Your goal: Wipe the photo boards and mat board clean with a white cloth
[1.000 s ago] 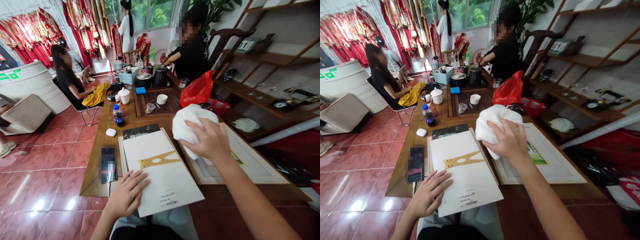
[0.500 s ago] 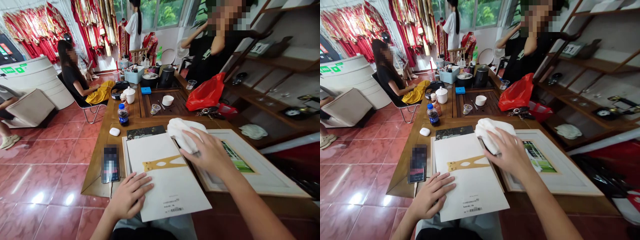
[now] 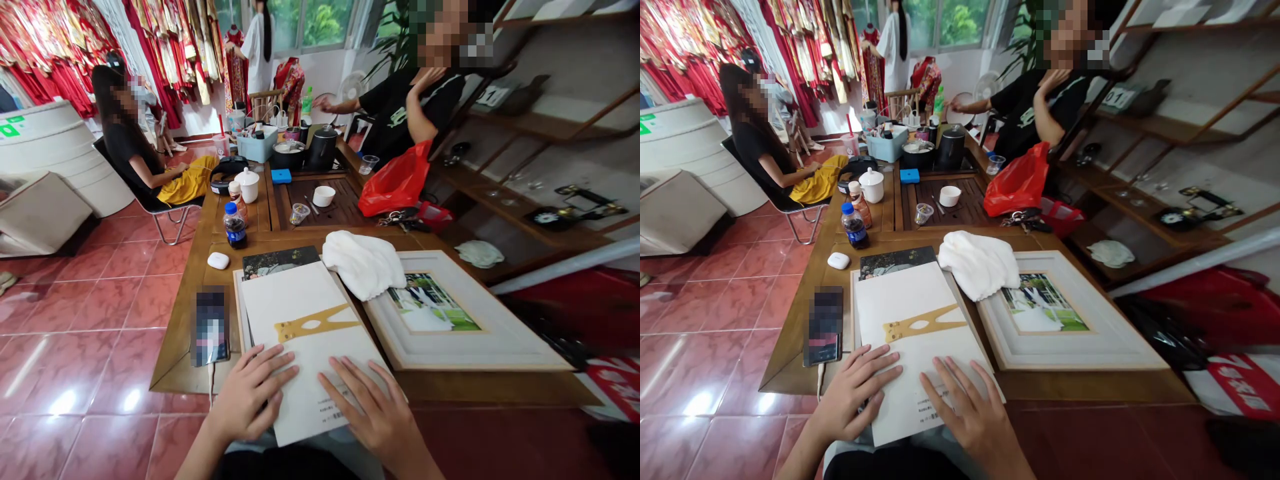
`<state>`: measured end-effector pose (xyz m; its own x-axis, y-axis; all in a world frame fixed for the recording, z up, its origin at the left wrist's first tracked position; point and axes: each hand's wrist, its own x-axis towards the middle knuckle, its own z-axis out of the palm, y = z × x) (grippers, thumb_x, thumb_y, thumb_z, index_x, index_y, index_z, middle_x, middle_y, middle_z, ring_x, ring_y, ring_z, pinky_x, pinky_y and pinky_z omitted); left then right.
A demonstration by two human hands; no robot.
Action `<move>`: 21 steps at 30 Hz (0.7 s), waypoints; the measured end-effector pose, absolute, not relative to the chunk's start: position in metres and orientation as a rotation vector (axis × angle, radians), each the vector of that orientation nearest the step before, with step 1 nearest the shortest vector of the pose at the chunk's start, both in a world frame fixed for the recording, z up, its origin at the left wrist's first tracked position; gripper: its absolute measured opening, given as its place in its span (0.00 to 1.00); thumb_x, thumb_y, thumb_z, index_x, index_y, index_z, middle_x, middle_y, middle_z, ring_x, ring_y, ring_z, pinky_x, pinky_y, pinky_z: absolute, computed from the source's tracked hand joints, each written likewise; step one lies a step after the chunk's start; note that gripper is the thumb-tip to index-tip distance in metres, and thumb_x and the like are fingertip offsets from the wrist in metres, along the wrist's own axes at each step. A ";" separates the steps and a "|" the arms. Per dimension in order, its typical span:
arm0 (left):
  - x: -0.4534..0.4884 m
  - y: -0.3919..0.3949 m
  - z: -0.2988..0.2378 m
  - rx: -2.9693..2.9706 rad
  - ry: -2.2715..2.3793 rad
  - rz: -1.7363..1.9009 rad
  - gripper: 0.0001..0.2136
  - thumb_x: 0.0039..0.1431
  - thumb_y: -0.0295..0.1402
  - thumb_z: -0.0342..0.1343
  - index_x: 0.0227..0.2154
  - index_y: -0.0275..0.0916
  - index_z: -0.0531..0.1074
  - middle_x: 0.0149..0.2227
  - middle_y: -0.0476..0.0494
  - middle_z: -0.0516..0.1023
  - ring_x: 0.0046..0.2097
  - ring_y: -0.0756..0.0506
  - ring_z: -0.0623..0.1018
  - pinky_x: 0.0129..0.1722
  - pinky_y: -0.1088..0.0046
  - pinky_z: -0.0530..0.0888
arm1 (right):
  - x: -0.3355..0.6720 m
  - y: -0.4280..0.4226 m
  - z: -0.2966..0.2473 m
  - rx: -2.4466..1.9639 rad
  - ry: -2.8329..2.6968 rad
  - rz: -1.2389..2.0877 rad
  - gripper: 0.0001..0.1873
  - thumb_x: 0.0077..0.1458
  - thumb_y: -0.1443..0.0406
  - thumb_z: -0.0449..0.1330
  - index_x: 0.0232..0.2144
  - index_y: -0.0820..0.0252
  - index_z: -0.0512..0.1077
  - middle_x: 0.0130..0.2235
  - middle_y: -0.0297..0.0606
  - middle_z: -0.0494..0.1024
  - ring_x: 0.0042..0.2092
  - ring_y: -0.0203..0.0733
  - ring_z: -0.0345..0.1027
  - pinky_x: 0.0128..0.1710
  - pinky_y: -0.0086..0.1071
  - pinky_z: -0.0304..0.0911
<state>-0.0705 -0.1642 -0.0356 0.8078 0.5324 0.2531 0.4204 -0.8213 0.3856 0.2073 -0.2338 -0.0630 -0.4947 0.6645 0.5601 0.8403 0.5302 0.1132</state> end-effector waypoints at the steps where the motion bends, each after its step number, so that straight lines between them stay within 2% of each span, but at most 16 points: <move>1: -0.070 -0.166 -0.036 2.696 0.726 0.522 0.27 0.67 0.26 0.45 0.68 0.41 0.58 0.68 0.43 0.66 0.71 0.42 0.60 0.70 0.57 0.55 | 0.206 -0.234 -0.065 -1.235 -2.271 -0.512 0.22 0.66 0.69 0.53 0.59 0.54 0.71 0.56 0.45 0.78 0.61 0.48 0.67 0.66 0.52 0.51; 6: -0.067 -0.173 -0.036 2.742 0.720 0.577 0.25 0.67 0.27 0.45 0.66 0.39 0.60 0.66 0.41 0.69 0.70 0.42 0.63 0.69 0.58 0.57 | 0.205 -0.239 -0.068 -1.212 -2.230 -0.480 0.22 0.66 0.72 0.51 0.56 0.53 0.74 0.54 0.45 0.80 0.60 0.47 0.68 0.65 0.52 0.54; 11: -0.066 -0.179 -0.039 2.752 0.635 0.680 0.22 0.68 0.27 0.44 0.62 0.37 0.65 0.60 0.40 0.75 0.66 0.42 0.68 0.67 0.60 0.60 | 0.212 -0.250 -0.064 -1.137 -2.291 -0.589 0.21 0.67 0.72 0.50 0.54 0.53 0.77 0.49 0.41 0.82 0.56 0.44 0.71 0.67 0.49 0.51; 16: -0.075 -0.179 -0.050 2.656 0.714 1.123 0.20 0.68 0.27 0.42 0.59 0.37 0.68 0.53 0.37 0.78 0.60 0.40 0.73 0.60 0.58 0.68 | 0.222 -0.256 -0.070 -1.063 -2.336 -0.726 0.23 0.66 0.73 0.50 0.55 0.53 0.76 0.50 0.41 0.82 0.59 0.48 0.68 0.66 0.52 0.53; 21: -0.079 -0.174 -0.061 2.459 0.900 1.475 0.19 0.70 0.27 0.42 0.59 0.39 0.68 0.52 0.36 0.76 0.58 0.39 0.74 0.56 0.57 0.71 | 0.234 -0.258 -0.075 -1.052 -2.291 -0.639 0.23 0.66 0.75 0.49 0.54 0.55 0.76 0.50 0.44 0.81 0.65 0.50 0.62 0.64 0.50 0.57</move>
<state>-0.0792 -0.1736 -0.0607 0.3418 0.5543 0.7589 0.4214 -0.8122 0.4034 0.2335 -0.2579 -0.0748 -0.5532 0.5353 0.6383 0.7883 0.5840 0.1934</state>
